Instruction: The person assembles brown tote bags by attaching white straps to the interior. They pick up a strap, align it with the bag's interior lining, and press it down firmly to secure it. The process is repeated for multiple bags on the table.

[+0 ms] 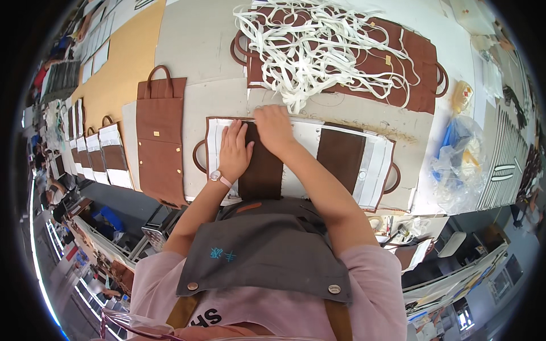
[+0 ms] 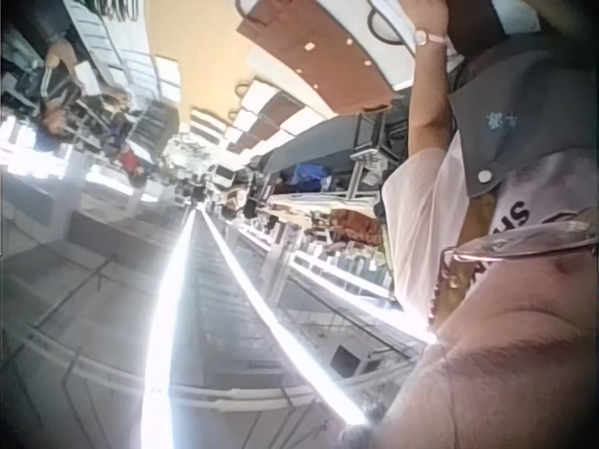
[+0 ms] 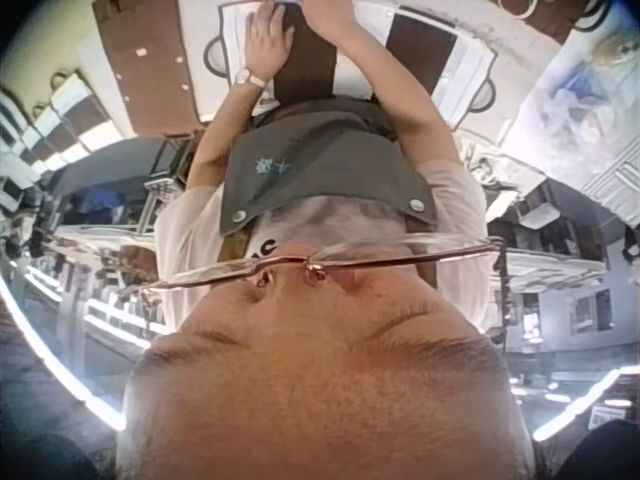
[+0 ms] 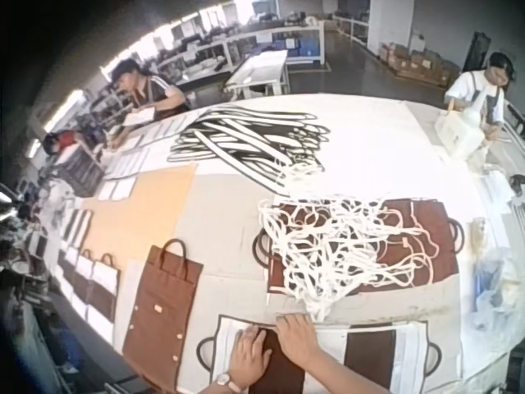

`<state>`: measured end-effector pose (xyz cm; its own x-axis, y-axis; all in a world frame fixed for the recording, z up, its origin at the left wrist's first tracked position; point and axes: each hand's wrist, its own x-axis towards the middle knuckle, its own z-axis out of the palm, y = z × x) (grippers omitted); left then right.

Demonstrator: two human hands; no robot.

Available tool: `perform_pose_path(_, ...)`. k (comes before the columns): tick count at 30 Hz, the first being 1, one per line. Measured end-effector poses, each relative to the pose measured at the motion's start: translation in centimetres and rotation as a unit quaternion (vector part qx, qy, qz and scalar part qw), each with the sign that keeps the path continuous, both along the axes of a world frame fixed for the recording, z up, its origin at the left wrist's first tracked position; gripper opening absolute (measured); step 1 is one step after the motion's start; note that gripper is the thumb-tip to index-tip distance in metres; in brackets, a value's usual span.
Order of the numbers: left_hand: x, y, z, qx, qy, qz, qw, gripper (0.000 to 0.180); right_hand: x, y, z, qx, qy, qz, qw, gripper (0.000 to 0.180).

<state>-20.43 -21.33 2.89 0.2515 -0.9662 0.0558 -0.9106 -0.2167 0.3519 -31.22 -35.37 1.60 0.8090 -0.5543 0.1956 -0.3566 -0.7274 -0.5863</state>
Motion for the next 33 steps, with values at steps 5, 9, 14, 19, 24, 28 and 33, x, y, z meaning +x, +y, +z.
perform_pose_path(5,-0.3,-0.3,0.5,0.044,-0.047,-0.014,0.998,0.055,-1.7,-0.6,0.6,0.012,0.010,-0.031,0.999,0.016)
perform_pose_path(9,-0.4,-0.5,0.6,0.050,-0.062,-0.013,0.997,0.054,-0.7,-0.9,1.2,0.033,0.040,-0.042,0.998,0.015)
perform_pose_path(14,-0.2,-0.6,0.6,0.059,-0.064,-0.019,0.996,0.055,-0.1,-0.6,0.0,0.055,0.013,-0.005,0.998,0.014)
perform_pose_path(19,-0.2,-0.5,0.6,0.049,-0.062,-0.025,0.997,0.055,-0.5,-1.0,-0.4,0.089,-0.020,-0.010,0.996,0.012)
perform_pose_path(24,-0.5,-0.4,-0.2,0.045,-0.074,-0.017,0.996,0.054,0.0,-1.3,0.3,0.044,0.025,0.020,0.998,0.011)
perform_pose_path(28,-0.6,-0.5,-0.2,0.045,-0.084,-0.012,0.995,0.054,0.0,-1.4,0.0,0.033,0.029,0.065,0.997,0.012)
perform_pose_path(33,-0.3,-0.7,0.4,0.041,-0.072,-0.017,0.996,0.053,-1.0,-1.6,-0.6,0.004,-0.026,0.102,0.994,0.014)
